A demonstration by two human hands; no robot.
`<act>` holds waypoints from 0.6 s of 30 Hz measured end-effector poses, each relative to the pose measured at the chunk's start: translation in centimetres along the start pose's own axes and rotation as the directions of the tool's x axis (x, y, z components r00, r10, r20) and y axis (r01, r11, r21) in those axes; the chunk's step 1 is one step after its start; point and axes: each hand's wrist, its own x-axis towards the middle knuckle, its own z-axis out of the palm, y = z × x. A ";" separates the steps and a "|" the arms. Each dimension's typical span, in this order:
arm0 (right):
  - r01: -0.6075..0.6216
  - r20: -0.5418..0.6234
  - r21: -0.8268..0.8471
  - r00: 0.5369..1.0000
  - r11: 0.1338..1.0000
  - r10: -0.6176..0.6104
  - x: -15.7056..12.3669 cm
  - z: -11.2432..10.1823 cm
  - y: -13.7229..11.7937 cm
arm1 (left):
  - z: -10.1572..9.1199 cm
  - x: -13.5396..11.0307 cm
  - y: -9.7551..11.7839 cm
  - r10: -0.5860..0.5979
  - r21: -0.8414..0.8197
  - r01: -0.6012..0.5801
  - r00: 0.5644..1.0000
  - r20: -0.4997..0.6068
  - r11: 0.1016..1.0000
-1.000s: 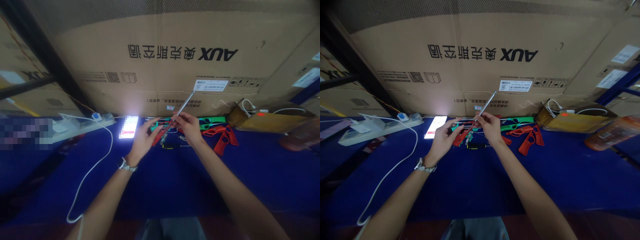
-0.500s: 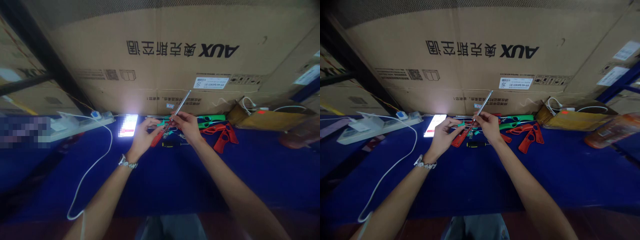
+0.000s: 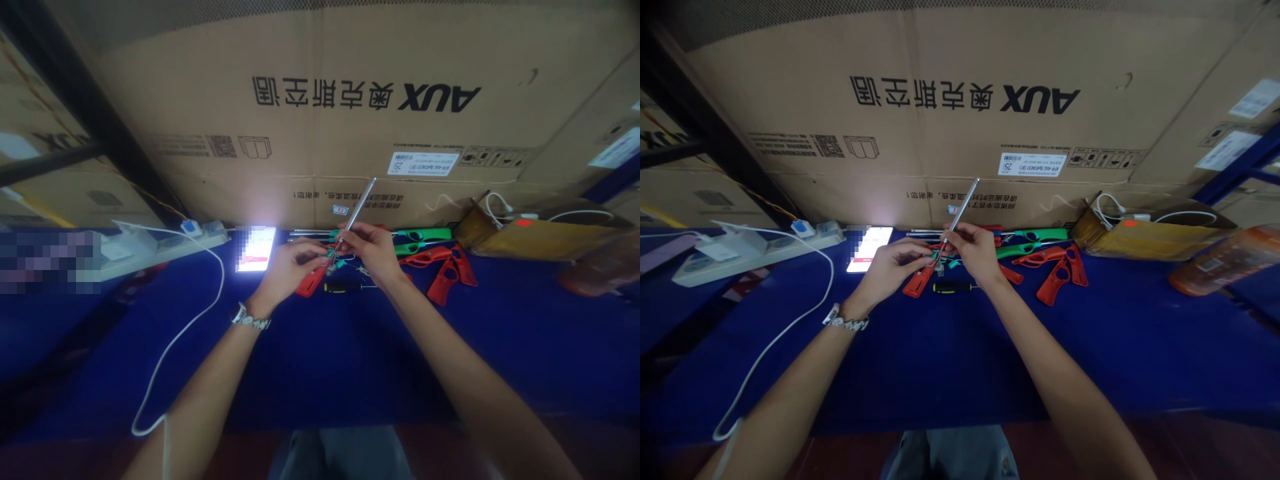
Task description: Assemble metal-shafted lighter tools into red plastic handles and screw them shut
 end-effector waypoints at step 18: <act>-0.043 0.033 -0.032 0.998 0.999 0.044 0.1 0.0 0.3 | -1.1 0.5 0.1 -0.052 -0.014 0.055 0.986 0.161 0.998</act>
